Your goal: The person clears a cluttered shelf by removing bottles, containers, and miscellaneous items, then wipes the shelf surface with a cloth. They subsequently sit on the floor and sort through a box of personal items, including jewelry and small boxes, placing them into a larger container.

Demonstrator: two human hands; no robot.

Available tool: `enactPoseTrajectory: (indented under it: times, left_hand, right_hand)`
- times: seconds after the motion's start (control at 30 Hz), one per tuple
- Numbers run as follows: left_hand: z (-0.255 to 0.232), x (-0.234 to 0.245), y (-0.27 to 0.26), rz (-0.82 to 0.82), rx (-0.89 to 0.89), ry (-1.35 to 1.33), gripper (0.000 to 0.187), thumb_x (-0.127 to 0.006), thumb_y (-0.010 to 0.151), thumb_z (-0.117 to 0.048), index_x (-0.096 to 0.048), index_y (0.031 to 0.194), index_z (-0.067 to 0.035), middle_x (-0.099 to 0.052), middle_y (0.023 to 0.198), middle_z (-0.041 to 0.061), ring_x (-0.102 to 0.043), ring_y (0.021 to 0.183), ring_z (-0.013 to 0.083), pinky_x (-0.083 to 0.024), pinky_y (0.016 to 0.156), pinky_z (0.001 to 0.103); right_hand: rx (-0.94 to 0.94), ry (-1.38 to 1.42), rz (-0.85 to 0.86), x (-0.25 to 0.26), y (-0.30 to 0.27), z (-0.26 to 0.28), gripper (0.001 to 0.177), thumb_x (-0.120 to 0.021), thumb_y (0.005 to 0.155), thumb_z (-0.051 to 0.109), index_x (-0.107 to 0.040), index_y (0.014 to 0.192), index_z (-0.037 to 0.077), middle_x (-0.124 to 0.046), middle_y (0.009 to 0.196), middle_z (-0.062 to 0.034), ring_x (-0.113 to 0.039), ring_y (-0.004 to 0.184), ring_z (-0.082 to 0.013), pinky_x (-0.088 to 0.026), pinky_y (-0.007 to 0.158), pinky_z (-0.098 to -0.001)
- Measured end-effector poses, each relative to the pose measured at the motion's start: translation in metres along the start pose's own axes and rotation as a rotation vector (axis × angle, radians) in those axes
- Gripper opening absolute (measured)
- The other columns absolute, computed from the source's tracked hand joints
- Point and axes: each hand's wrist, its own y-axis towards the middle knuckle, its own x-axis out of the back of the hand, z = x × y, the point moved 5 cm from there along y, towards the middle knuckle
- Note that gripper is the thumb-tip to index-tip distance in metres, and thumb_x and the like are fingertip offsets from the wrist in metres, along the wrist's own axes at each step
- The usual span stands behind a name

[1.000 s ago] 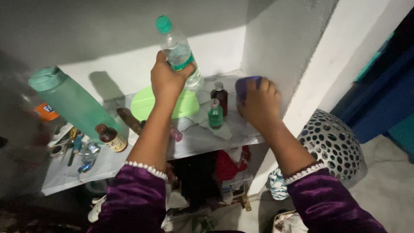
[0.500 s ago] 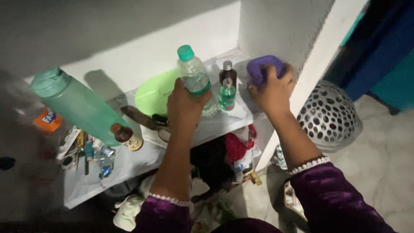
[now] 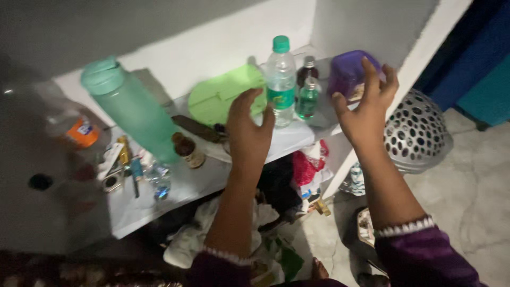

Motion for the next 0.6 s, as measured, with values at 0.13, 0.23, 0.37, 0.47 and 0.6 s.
enactPoseTrajectory:
  times: [0.13,0.23,0.37,0.47,0.6]
  left_hand:
    - [0.005,0.102,-0.004,-0.487,-0.281,0.336,0.05,-0.073,0.084,0.002,-0.057,0.13,-0.011,-0.063,0.13,0.011,-0.061,0.123,0.0308,-0.046,0.108,0.042]
    - [0.051,0.164,0.019,-0.652,0.001,0.488,0.082,-0.086,0.08,-0.007,-0.039,0.147,0.003,-0.048,0.146,0.028,-0.041,0.142,0.0428,-0.031,0.12,0.049]
    - [0.093,0.173,0.042,-0.404,0.209,0.16,0.116,-0.098,0.064,-0.025,-0.023,0.147,0.006,-0.039,0.147,0.031,-0.04,0.138,0.0427,-0.033,0.117,0.049]
    - [0.12,0.165,0.038,-0.285,0.491,0.076,0.104,-0.092,0.068,-0.028,-0.034,0.15,-0.002,-0.057,0.146,0.021,-0.059,0.137,0.0348,-0.045,0.12,0.045]
    - [0.121,0.179,0.032,-0.438,0.204,0.05,0.11,-0.095,0.077,-0.022,-0.023,0.156,0.004,-0.05,0.15,0.027,-0.055,0.139,0.0401,-0.043,0.121,0.049]
  right_hand:
    - [0.13,0.012,-0.028,-0.007,-0.025,0.065,0.077,-0.082,0.089,0.013,-0.046,0.157,0.012,-0.028,0.158,-0.0256,-0.033,0.148,-0.0464,-0.035,0.126,-0.0517]
    - [0.172,0.068,-0.017,-0.022,-0.035,0.093,0.073,-0.079,0.088,0.01,-0.048,0.154,0.01,-0.032,0.153,-0.0235,-0.037,0.146,-0.0429,-0.034,0.127,-0.0508]
    - [0.173,0.091,0.02,-0.036,-0.042,0.11,0.071,-0.08,0.088,0.011,-0.048,0.151,0.007,-0.034,0.148,-0.0242,-0.037,0.141,-0.0442,-0.034,0.122,-0.0516]
    - [0.185,0.079,0.027,-0.039,-0.048,0.116,0.071,-0.079,0.084,0.009,-0.051,0.149,0.007,-0.036,0.147,-0.0233,-0.037,0.14,-0.0444,-0.032,0.121,-0.0523]
    - [0.169,0.105,0.046,-0.036,-0.049,0.113,0.066,-0.078,0.084,0.009,-0.052,0.145,0.006,-0.038,0.145,-0.0225,-0.038,0.139,-0.0423,-0.034,0.12,-0.0492]
